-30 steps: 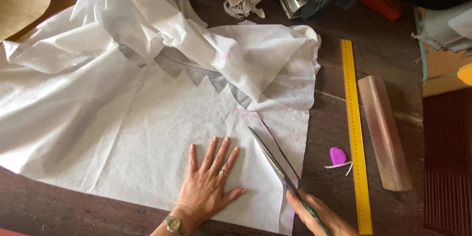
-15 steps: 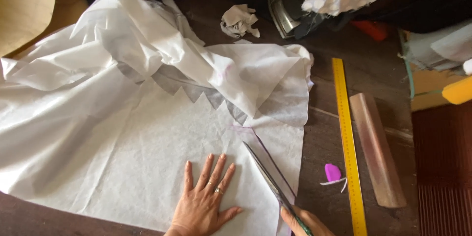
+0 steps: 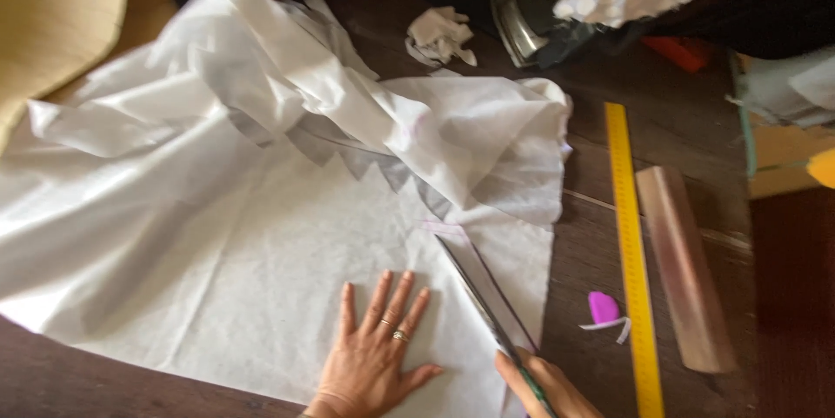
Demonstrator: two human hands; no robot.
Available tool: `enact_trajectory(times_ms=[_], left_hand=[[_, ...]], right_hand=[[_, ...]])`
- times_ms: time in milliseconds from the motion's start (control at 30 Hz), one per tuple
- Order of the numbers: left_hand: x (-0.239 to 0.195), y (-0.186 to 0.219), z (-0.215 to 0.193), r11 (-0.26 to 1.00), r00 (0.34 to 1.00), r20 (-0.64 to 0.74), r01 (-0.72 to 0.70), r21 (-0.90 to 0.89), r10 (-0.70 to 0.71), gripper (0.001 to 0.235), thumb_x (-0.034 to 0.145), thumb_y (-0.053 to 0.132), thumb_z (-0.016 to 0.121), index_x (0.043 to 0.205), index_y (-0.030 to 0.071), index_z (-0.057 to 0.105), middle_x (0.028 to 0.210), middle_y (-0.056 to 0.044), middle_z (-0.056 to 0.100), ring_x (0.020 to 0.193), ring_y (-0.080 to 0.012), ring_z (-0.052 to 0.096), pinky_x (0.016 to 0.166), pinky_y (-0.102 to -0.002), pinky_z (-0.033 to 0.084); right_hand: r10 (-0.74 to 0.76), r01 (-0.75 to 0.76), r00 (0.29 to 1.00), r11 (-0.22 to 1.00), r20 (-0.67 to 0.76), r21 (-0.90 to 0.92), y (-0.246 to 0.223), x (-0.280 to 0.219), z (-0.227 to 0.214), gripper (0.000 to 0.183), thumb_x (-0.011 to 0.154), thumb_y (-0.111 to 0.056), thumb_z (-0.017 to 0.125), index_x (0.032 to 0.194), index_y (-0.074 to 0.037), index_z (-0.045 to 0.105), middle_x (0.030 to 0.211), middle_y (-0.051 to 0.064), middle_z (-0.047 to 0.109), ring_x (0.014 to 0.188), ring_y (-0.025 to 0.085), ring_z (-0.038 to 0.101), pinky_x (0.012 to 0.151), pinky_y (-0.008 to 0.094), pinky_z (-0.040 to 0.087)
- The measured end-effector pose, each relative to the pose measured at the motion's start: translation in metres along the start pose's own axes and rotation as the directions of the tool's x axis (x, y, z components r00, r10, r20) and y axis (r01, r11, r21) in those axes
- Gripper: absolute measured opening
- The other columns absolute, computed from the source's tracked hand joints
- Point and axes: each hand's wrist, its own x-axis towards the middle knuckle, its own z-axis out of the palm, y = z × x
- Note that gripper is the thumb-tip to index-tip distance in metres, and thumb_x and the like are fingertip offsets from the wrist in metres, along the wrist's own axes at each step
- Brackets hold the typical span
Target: Cutting a pattern from white fabric with scissors and marking it with a ruler and chalk.
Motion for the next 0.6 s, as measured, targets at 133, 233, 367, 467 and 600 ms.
enact_trajectory(times_ms=[133,233,367,467,600], left_hand=[[0.0,0.0,-0.002,1.0,1.0,0.006,-0.009,0.012,0.009,0.1,0.079,0.084,0.03,0.153,0.017,0.019,0.16,-0.008,0.018,0.149,-0.029,0.012,0.114,-0.06,0.012],[0.001,0.0,-0.002,1.0,1.0,0.008,-0.001,-0.01,0.001,0.098,0.081,0.082,0.026,0.153,0.017,0.016,0.161,-0.007,0.014,0.15,-0.0288,0.009,0.116,-0.061,0.007],[0.003,-0.001,-0.003,1.0,1.0,0.018,0.0,-0.022,0.001,0.095,0.083,0.081,0.023,0.153,0.017,0.016,0.161,-0.008,0.013,0.15,-0.0286,0.008,0.117,-0.061,0.005],[0.002,0.0,-0.003,0.999,1.0,0.024,-0.001,-0.034,0.002,0.094,0.083,0.08,0.023,0.153,0.017,0.018,0.16,-0.008,0.014,0.149,-0.0286,0.01,0.117,-0.062,0.005],[0.001,0.001,-0.004,0.999,0.999,0.033,0.001,-0.043,0.0,0.093,0.084,0.08,0.023,0.153,0.017,0.017,0.161,-0.008,0.013,0.149,-0.0289,0.009,0.117,-0.062,0.004]], right_hand=[[-0.037,0.035,0.998,0.999,-0.049,-0.03,0.011,0.008,0.003,0.049,0.087,-0.06,0.043,0.079,-0.016,0.062,0.071,0.003,0.058,0.072,0.018,0.059,0.071,0.029,0.041],[-0.075,0.075,0.997,0.996,-0.002,0.037,0.012,0.006,0.0,0.048,0.091,-0.058,0.042,0.076,-0.014,0.056,0.067,0.002,0.047,0.065,0.017,0.048,0.065,0.031,0.035],[-0.077,0.077,0.996,0.997,0.038,0.0,-0.015,-0.014,-0.005,0.05,0.089,-0.058,0.036,0.083,-0.015,0.06,0.075,0.001,0.055,0.073,0.014,0.051,0.071,0.028,0.039],[0.075,-0.076,0.997,0.996,0.029,0.042,-0.034,-0.029,-0.005,0.063,0.084,-0.062,0.031,0.127,-0.027,0.062,0.119,-0.004,0.066,0.116,0.009,0.06,0.105,0.027,0.04],[-0.216,0.215,0.976,0.974,0.015,0.07,-0.004,0.005,0.003,0.046,0.091,-0.061,0.035,0.079,-0.017,0.039,0.078,-0.002,0.037,0.072,0.014,0.038,0.068,0.031,0.034]])
